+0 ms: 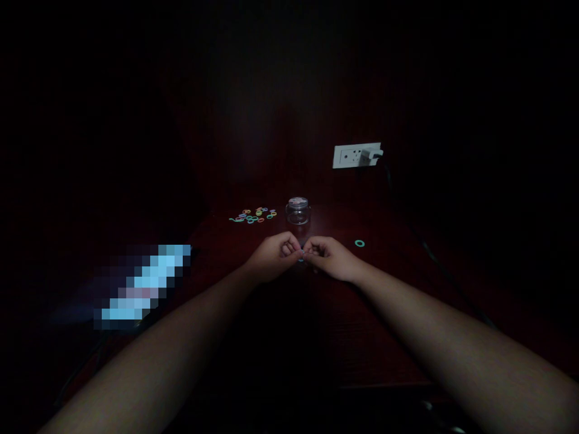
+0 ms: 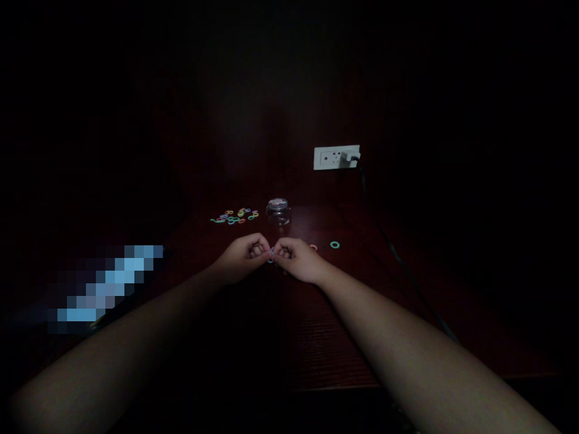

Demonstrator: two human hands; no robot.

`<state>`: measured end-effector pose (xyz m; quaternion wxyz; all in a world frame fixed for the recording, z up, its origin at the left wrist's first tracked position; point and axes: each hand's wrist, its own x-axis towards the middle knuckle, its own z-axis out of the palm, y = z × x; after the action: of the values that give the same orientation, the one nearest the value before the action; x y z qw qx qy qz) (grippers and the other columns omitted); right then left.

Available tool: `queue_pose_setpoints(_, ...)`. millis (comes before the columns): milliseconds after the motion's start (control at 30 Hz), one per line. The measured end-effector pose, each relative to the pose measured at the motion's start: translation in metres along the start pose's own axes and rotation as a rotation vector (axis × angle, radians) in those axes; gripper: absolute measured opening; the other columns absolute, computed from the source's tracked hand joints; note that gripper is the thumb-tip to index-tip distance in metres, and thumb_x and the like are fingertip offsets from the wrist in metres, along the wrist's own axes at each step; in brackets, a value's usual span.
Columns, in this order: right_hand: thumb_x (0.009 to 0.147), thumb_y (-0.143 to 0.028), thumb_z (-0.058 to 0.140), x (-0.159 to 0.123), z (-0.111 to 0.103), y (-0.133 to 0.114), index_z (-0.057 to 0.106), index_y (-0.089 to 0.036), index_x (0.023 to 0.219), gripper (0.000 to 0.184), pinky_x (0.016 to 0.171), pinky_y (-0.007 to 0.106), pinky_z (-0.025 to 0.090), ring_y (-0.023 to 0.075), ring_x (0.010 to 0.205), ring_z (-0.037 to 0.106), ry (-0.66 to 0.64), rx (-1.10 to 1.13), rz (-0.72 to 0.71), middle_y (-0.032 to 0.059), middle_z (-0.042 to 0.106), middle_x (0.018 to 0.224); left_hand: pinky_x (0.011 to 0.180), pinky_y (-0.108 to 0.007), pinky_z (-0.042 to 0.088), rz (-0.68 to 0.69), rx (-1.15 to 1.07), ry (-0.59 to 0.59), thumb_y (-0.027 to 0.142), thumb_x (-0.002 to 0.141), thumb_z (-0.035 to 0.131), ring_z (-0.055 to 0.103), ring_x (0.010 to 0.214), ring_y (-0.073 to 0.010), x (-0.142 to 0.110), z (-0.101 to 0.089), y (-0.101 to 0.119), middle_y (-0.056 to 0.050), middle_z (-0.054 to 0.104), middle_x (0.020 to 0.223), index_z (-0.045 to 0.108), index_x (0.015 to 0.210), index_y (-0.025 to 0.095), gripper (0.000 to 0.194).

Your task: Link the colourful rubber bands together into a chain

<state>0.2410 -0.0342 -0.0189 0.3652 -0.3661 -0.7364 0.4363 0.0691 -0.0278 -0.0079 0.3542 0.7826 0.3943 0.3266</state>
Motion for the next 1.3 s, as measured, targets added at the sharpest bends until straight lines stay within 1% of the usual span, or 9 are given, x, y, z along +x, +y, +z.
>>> queue_pose_setpoints(100, 0.072, -0.031, 0.059, 0.0006, -0.0001, 0.0012, 0.051, -0.014, 0.073, 0.019, 0.042, 0.017, 0.033, 0.0051, 0.044, 0.043, 0.011, -0.003, -0.001, -0.0051, 0.044, 0.053, 0.046, -0.016, 0.032, -0.006, 0.001, 0.004, 0.03, 0.073, 0.056, 0.04, 0.05, -0.0052, 0.0, 0.0001, 0.0003, 0.003, 0.049, 0.06, 0.051, 0.077, 0.013, 0.018)
queue_pose_setpoints(367, 0.073, -0.032, 0.058, 0.001, -0.0015, 0.0036, 0.051, -0.014, 0.074, 0.02, 0.042, 0.017, 0.034, 0.0057, 0.046, 0.044, -0.004, -0.029, -0.013, -0.0044, 0.046, 0.054, 0.045, -0.016, 0.031, -0.013, -0.016, -0.011, 0.03, 0.073, 0.056, 0.04, 0.05, -0.0053, -0.0001, 0.0002, 0.0001, 0.003, 0.049, 0.06, 0.051, 0.077, 0.013, 0.018)
queue_pose_setpoints(533, 0.073, -0.032, 0.058, 0.0009, -0.0015, 0.0034, 0.05, -0.014, 0.073, 0.02, 0.043, 0.018, 0.034, 0.006, 0.046, 0.044, -0.004, -0.031, -0.018, -0.0043, 0.046, 0.054, 0.045, -0.016, 0.032, -0.001, 0.002, 0.002, 0.029, 0.073, 0.056, 0.04, 0.051, -0.0055, 0.0004, 0.0001, -0.0007, 0.003, 0.048, 0.059, 0.051, 0.076, 0.013, 0.017)
queue_pose_setpoints(700, 0.073, -0.03, 0.056, 0.0012, -0.0016, 0.0034, 0.049, -0.015, 0.071, 0.017, 0.043, 0.019, 0.033, 0.0063, 0.046, 0.043, 0.024, -0.058, 0.0, -0.0046, 0.045, 0.054, 0.045, -0.016, 0.032, -0.001, -0.002, 0.0, 0.029, 0.073, 0.056, 0.039, 0.051, -0.0053, 0.0005, -0.0001, -0.0006, 0.003, 0.047, 0.059, 0.051, 0.076, 0.013, 0.017)
queue_pose_setpoints(833, 0.074, -0.028, 0.051, 0.0014, -0.0025, 0.0047, 0.047, -0.016, 0.07, 0.013, 0.043, 0.018, 0.031, 0.007, 0.047, 0.042, 0.086, -0.082, 0.007, -0.0047, 0.043, 0.054, 0.046, -0.015, 0.032, -0.008, -0.035, -0.02, 0.027, 0.072, 0.057, 0.04, 0.051, -0.0047, 0.0008, 0.0012, -0.0014, 0.003, 0.048, 0.061, 0.051, 0.079, 0.013, 0.016)
queue_pose_setpoints(967, 0.072, -0.023, 0.049, 0.0003, -0.0023, 0.0042, 0.045, -0.017, 0.067, 0.009, 0.045, 0.019, 0.029, 0.0068, 0.049, 0.038, 0.124, -0.137, -0.038, -0.0046, 0.041, 0.056, 0.046, -0.016, 0.032, -0.032, -0.058, -0.05, 0.026, 0.072, 0.057, 0.04, 0.051, -0.0046, 0.001, 0.0029, -0.0007, 0.003, 0.048, 0.062, 0.053, 0.08, 0.013, 0.016)
queue_pose_setpoints(1133, 0.069, -0.02, 0.048, 0.0, -0.0036, 0.0042, 0.042, -0.017, 0.062, 0.009, 0.046, 0.019, 0.027, 0.0068, 0.05, 0.034, 0.133, -0.224, -0.05, -0.0048, 0.04, 0.055, 0.045, -0.016, 0.031, -0.038, 0.033, -0.07, 0.027, 0.074, 0.054, 0.04, 0.051, -0.0057, 0.0001, 0.0023, 0.0004, 0.002, 0.049, 0.06, 0.055, 0.081, 0.013, 0.016)
queue_pose_setpoints(1300, 0.067, -0.021, 0.05, 0.0005, -0.0051, 0.005, 0.039, -0.017, 0.06, 0.014, 0.046, 0.019, 0.025, 0.0063, 0.049, 0.033, 0.107, -0.233, -0.045, -0.0053, 0.039, 0.054, 0.046, -0.017, 0.032, -0.006, 0.093, -0.03, 0.03, 0.075, 0.053, 0.042, 0.052, -0.0068, -0.0005, 0.0022, 0.0004, 0.002, 0.051, 0.061, 0.056, 0.082, 0.015, 0.017)
